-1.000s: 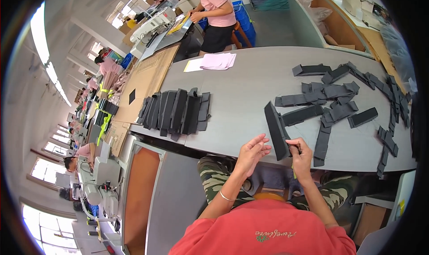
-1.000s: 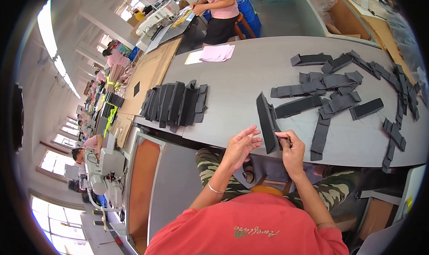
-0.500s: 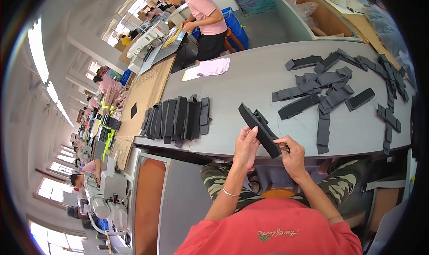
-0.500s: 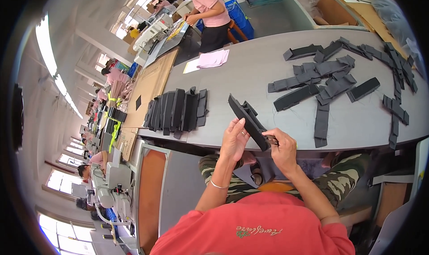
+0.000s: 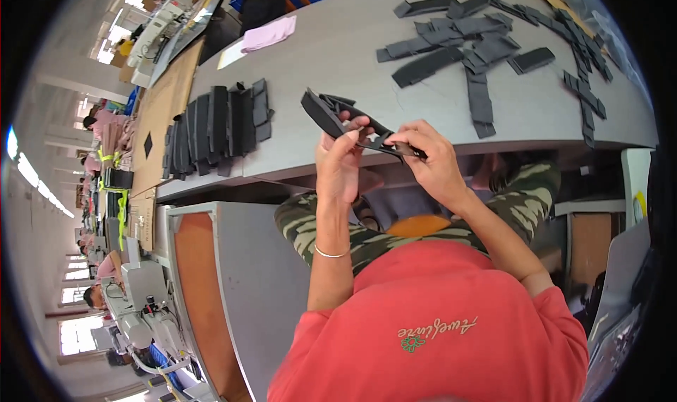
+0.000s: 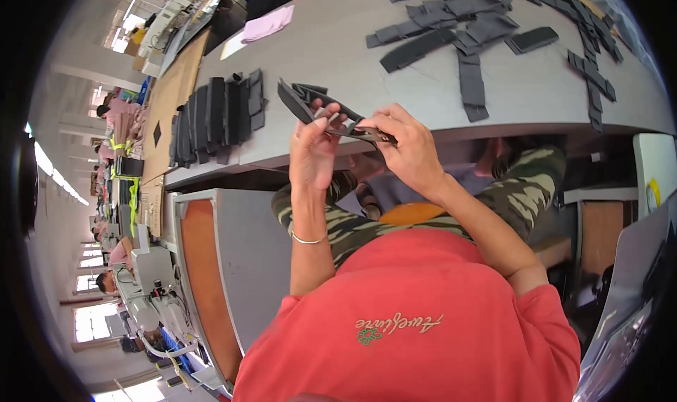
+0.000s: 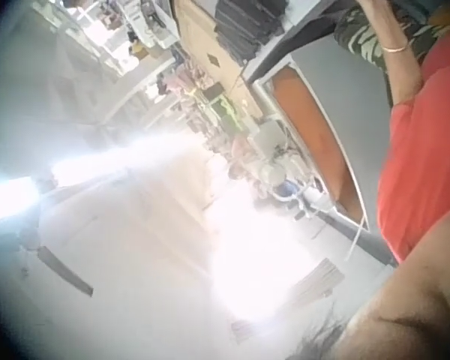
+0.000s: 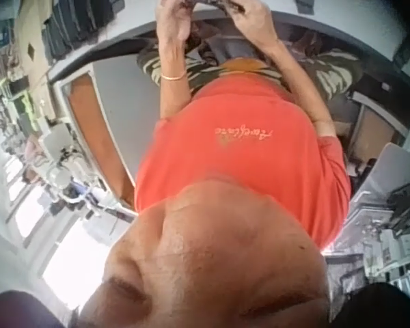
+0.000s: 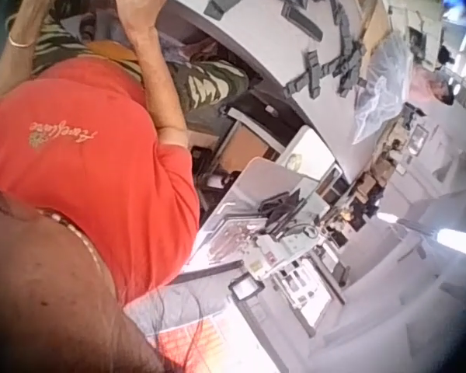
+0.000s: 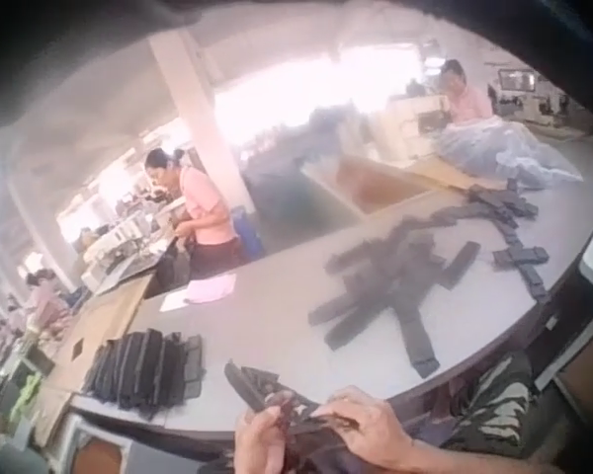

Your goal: Trimming excess threads from small black fabric components using tweezers.

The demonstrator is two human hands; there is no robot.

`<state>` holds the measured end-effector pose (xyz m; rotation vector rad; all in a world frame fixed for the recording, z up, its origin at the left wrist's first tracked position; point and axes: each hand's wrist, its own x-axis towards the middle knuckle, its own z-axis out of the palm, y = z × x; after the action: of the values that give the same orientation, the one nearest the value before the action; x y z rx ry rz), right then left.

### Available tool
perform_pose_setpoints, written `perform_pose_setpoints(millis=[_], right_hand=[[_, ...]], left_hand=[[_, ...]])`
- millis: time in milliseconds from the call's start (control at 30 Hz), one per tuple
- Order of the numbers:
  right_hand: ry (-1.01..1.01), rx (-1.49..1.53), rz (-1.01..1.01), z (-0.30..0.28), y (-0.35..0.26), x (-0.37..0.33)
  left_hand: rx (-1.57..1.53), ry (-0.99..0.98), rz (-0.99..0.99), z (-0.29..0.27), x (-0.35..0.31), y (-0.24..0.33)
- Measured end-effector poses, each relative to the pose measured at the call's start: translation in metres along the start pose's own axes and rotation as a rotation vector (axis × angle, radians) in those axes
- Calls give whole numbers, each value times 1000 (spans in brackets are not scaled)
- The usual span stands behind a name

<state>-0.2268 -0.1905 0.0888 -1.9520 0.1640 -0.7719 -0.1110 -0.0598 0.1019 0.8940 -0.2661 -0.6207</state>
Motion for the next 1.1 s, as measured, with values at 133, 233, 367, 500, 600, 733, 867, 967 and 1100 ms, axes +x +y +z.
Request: perform_pose_setpoints(millis=[133,233,367,500,600,733,867,967,1100], right_hand=[[0,29,78,-4,-5,-12],[-10,-24,94,-11,-15,-16],[-3,-89,98,-19,-34,-14],[-62,-52,87,-22,-41,-5],[-39,-244,-29,-15,-39,-1],[-38,-237,46,-9,-47,8],[-61,-163,214,2,-28,18],[-92,-150,279,9,-22,26],[-116,-43,313,14,-9,33]], left_hand=[[6,-26,33,-1,-4,-3],[-17,-43,89,0,-7,-2],[122,-51,239,2,-10,0],[199,-88,339,5,-15,2],[213,-78,357,1,-15,0],[155,-30,363,-3,-17,3],[130,-11,329,-8,-16,0],[157,15,370,-6,-15,-1],[169,21,348,-12,-10,-5]])
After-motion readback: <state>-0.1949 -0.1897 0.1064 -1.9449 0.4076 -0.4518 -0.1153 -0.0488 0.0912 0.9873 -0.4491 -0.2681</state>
